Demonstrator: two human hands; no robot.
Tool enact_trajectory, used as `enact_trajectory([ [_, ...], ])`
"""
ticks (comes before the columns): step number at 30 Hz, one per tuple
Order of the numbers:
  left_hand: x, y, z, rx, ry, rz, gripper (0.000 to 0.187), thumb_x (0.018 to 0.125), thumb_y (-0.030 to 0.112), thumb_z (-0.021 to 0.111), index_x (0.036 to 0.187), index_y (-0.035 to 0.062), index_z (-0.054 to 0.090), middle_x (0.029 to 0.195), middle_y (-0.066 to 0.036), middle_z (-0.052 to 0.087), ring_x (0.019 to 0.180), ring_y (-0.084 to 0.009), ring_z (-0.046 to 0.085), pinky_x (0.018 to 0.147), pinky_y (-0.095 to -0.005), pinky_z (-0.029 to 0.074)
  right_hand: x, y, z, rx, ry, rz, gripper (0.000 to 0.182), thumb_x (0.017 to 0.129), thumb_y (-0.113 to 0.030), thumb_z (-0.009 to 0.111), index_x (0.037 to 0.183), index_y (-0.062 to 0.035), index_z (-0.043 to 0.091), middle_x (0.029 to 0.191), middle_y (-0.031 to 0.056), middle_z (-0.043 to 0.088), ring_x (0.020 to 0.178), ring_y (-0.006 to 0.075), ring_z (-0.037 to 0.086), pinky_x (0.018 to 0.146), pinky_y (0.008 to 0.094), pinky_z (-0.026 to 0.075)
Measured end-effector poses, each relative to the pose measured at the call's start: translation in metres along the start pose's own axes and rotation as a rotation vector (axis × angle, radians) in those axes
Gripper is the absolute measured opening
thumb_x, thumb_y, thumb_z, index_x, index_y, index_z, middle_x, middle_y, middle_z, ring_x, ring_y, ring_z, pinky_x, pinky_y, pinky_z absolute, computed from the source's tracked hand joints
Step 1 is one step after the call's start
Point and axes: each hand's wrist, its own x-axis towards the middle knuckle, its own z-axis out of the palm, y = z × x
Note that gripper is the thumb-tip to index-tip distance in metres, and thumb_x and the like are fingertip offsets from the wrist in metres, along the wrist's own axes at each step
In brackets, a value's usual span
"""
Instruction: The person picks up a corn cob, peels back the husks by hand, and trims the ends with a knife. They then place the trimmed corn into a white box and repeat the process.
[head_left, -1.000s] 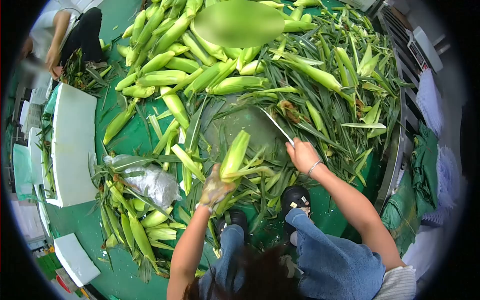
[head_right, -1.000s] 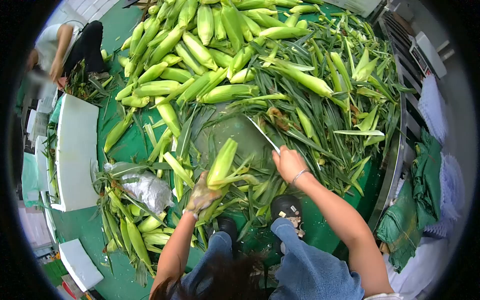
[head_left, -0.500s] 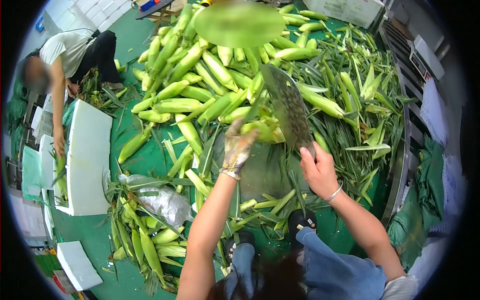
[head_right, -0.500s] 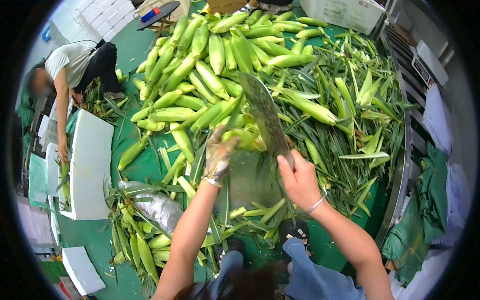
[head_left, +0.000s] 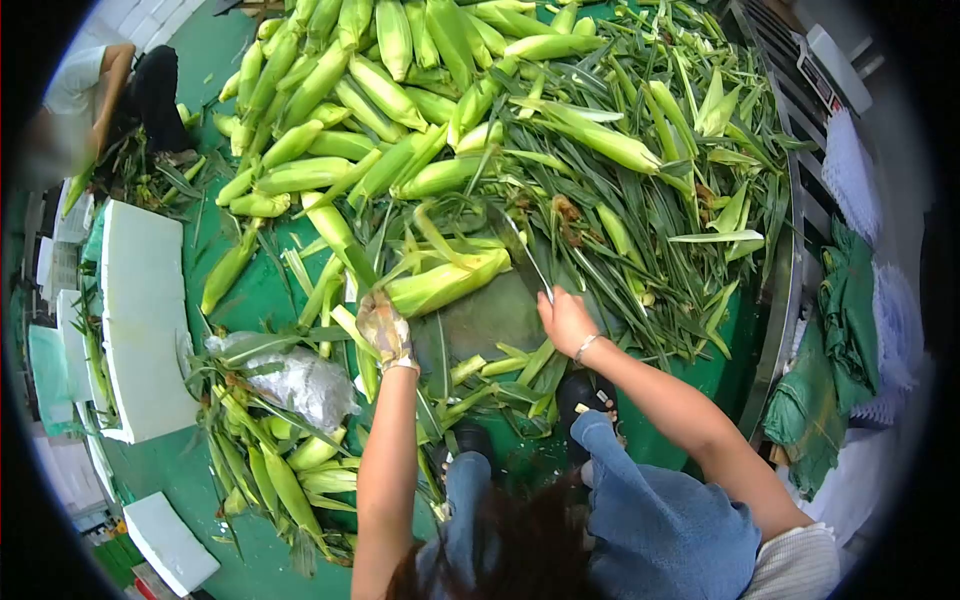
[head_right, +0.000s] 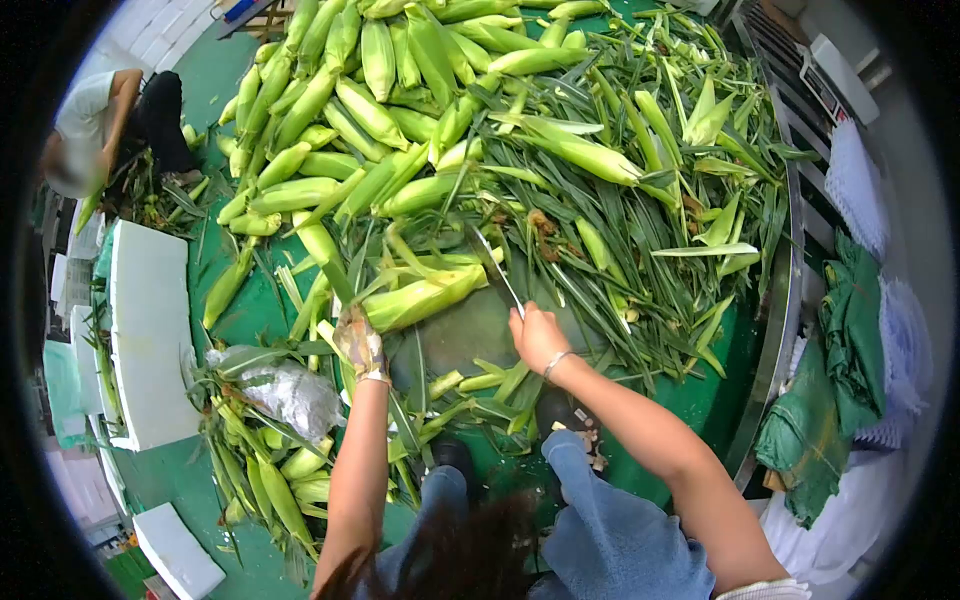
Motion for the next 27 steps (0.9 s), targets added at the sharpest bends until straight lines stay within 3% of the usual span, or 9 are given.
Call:
enact_trajectory([
  [5, 0.015, -0.004, -0.042, -0.458, -0.02, 0.029, 0.034, 0.095, 0.026, 0.059, 0.09, -0.007, 0.066, 0.08, -0.012, 0.068, 0.068, -0.0191, 0.062, 0.063, -0.0277, 0.048, -0.001, -0.001, -0.047, -0.42, -0.051, 0.144, 0.03, 0.091, -0.026, 0.056, 0.101, 0.0026, 0.053, 0.08, 0.0257, 0.066, 0.076, 0.0427, 0.065, 0.067, 0.0512, 0.052],
  [8, -0.018, 0.041, -0.066, -0.205, -0.088, 0.047, 0.034, 0.094, 0.026, 0.061, 0.095, -0.0074, 0.066, 0.081, -0.01, 0.068, 0.071, -0.017, 0.061, 0.067, -0.0286, 0.048, -0.004, 0.021, -0.05, -0.619, 0.071, 0.031, 0.047, 0.081, -0.024, 0.068, 0.115, 0.0011, 0.05, 0.113, 0.0195, 0.055, 0.104, 0.0341, 0.053, 0.09, 0.043, 0.044],
  [11, -0.044, 0.072, -0.072, 0.124, -0.225, 0.267, 0.035, 0.093, 0.028, 0.062, 0.081, -0.0044, 0.063, 0.071, -0.003, 0.06, 0.063, -0.0142, 0.049, 0.06, -0.0286, 0.042, -0.037, -0.051, -0.047, -0.137, 0.103, -0.452, 0.091, 0.075, -0.039, 0.078, 0.137, 0.0084, 0.031, 0.132, 0.0276, 0.042, 0.121, 0.0419, 0.042, 0.103, 0.0468, 0.034],
  [13, -0.062, 0.095, -0.07, 0.126, -0.383, 0.182, 0.032, 0.091, 0.026, 0.064, 0.086, -0.0051, 0.064, 0.074, -0.008, 0.063, 0.068, -0.0117, 0.054, 0.064, -0.0252, 0.044, -0.048, -0.092, -0.041, 0.097, -0.375, -0.247, 0.092, 0.079, -0.05, 0.074, 0.138, 0.005, 0.031, 0.129, 0.0263, 0.046, 0.121, 0.0389, 0.044, 0.103, 0.0448, 0.035],
  [17, -0.083, 0.102, -0.042, -0.656, -0.624, -0.154, 0.025, 0.096, 0.022, 0.059, 0.094, -0.0023, 0.058, 0.096, -0.018, 0.069, 0.081, -0.0231, 0.069, 0.064, -0.0363, 0.058, -0.038, -0.07, 0.016, 0.897, -0.38, -0.005, 0.068, 0.091, -0.056, 0.056, 0.132, -0.0035, 0.042, 0.113, 0.013, 0.057, 0.099, 0.0243, 0.057, 0.09, 0.0346, 0.046],
  [18, -0.088, 0.091, -0.033, -0.706, -0.642, -0.187, 0.024, 0.096, 0.023, 0.059, 0.095, -0.0011, 0.057, 0.095, -0.016, 0.069, 0.081, -0.0223, 0.069, 0.065, -0.0357, 0.058, -0.046, -0.071, 0.02, 1.267, -0.425, 0.25, 0.063, 0.094, -0.058, 0.049, 0.128, -0.0056, 0.046, 0.108, 0.0086, 0.06, 0.093, 0.0199, 0.059, 0.085, 0.0317, 0.049],
  [21, -0.105, 0.086, -0.023, -0.839, -0.67, -0.301, 0.023, 0.096, 0.024, 0.059, 0.097, 0.0014, 0.056, 0.088, -0.011, 0.066, 0.078, -0.0214, 0.067, 0.067, -0.0351, 0.058, -0.066, -0.086, 0.005, 1.605, -0.374, 0.298, 0.063, 0.095, -0.061, 0.043, 0.125, -0.0063, 0.05, 0.107, 0.0058, 0.061, 0.098, 0.0165, 0.06, 0.085, 0.0325, 0.051],
  [24, -0.126, 0.071, -0.035, -0.788, -0.7, -0.229, 0.022, 0.097, 0.024, 0.057, 0.1, 0.0018, 0.057, 0.082, -0.005, 0.063, 0.073, -0.0166, 0.06, 0.067, -0.0315, 0.053, -0.064, -0.08, -0.018, 1.518, -0.36, 0.228, 0.067, 0.092, -0.062, 0.049, 0.127, -0.0056, 0.049, 0.109, 0.0054, 0.06, 0.097, 0.0153, 0.06, 0.086, 0.0325, 0.051],
  [27, -0.149, 0.082, -0.064, -0.157, -0.872, -0.095, 0.022, 0.098, 0.019, 0.056, 0.11, 0.0009, 0.06, 0.085, -0.001, 0.061, 0.077, -0.0102, 0.054, 0.071, -0.0285, 0.048, -0.061, -0.078, -0.038, 1.457, -0.29, 0.226, 0.068, 0.089, -0.062, 0.054, 0.126, -0.0051, 0.049, 0.109, 0.0048, 0.061, 0.097, 0.0141, 0.06, 0.086, 0.031, 0.051],
])
